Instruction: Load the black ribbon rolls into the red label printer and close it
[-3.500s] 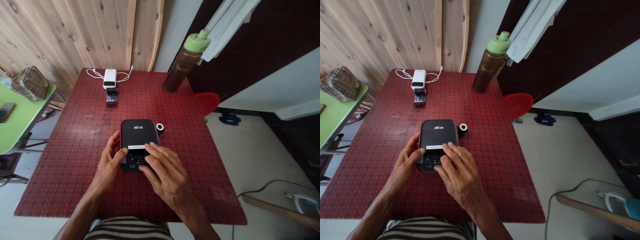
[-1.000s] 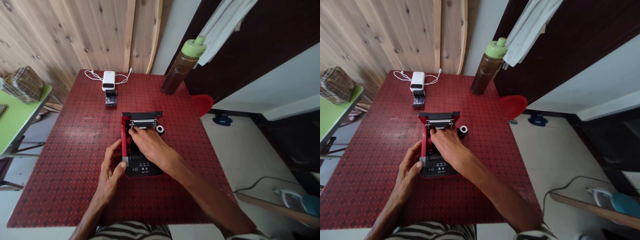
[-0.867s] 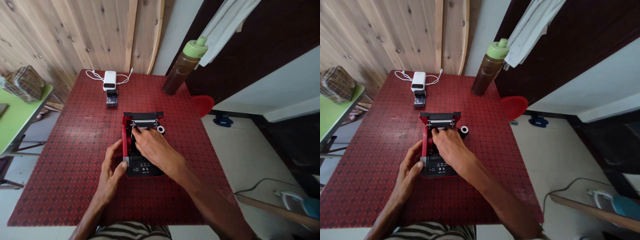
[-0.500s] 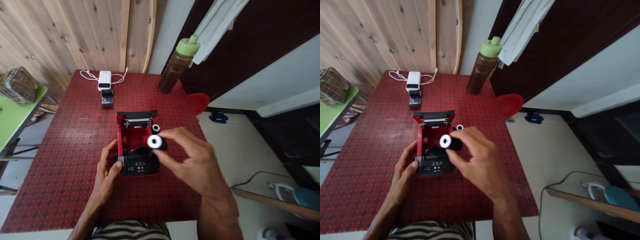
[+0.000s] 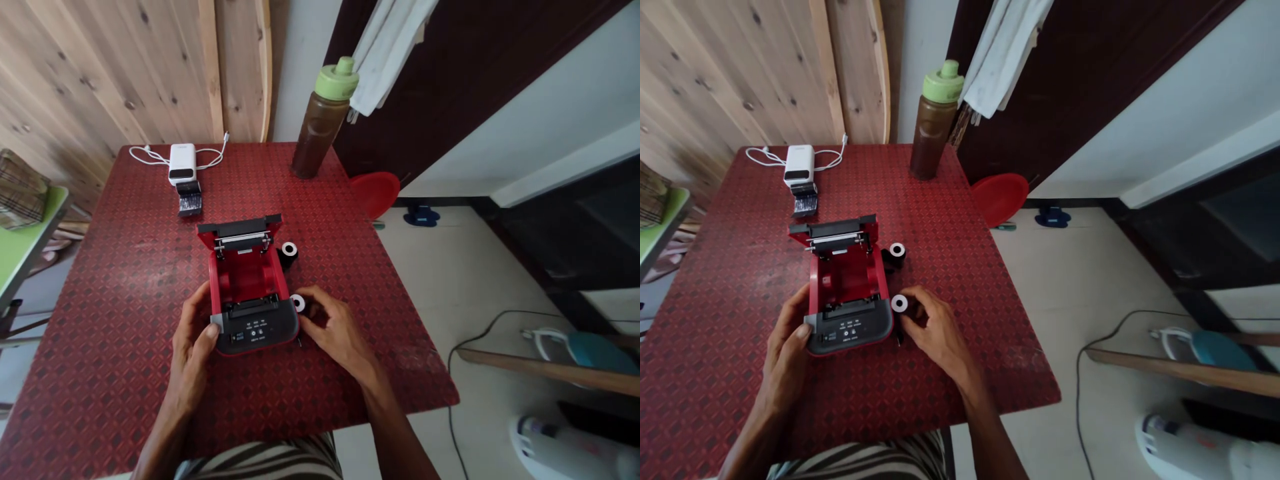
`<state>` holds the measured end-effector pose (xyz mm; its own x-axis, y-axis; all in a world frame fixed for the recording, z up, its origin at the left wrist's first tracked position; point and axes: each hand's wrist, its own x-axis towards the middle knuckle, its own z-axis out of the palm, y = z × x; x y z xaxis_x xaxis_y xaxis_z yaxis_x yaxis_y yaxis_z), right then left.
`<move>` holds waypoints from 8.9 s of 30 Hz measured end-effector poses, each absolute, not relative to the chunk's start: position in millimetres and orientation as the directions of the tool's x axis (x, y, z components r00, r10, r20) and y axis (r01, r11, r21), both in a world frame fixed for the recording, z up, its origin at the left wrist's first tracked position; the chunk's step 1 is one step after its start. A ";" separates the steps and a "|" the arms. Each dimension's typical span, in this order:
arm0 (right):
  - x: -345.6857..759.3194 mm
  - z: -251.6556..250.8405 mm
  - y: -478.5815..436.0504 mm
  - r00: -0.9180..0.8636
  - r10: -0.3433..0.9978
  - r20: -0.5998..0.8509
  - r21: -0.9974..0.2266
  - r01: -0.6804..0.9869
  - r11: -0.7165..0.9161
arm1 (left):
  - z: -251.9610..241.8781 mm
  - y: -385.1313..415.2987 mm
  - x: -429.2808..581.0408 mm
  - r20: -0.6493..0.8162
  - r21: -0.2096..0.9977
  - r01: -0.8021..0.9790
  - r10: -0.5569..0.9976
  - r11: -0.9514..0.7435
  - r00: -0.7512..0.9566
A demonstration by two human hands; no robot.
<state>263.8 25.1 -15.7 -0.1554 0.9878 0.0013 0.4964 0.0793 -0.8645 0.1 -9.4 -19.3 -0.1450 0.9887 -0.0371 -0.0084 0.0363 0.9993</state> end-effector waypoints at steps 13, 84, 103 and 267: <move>301.6 -14.6 55.1 -0.082 0.993 0.079 -0.818 0.564 0.112 | -15.4 -8.3 1.8 -0.067 0.998 -0.024 0.987 0.064 -0.147; 214.4 64.7 55.3 -0.621 0.698 0.357 -0.412 0.566 0.714 | 43.6 79.1 -12.1 0.208 0.972 0.148 0.962 -0.183 -0.179; 212.8 34.8 15.0 -0.450 0.684 0.574 -0.302 0.660 0.688 | 4.1 12.6 9.4 -0.267 0.940 -0.250 0.958 0.234 -0.108; 286.8 22.2 -0.2 -0.152 0.958 0.243 -0.709 0.646 0.282 | -21.1 -9.6 -0.5 -0.057 0.998 -0.010 0.989 0.056 -0.134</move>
<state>286.8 -0.2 22.2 -0.1520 0.9581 0.2430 0.6460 0.2823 -0.7092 -0.5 -9.6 -21.1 -0.1341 0.9893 -0.0571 -0.0101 0.0562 0.9984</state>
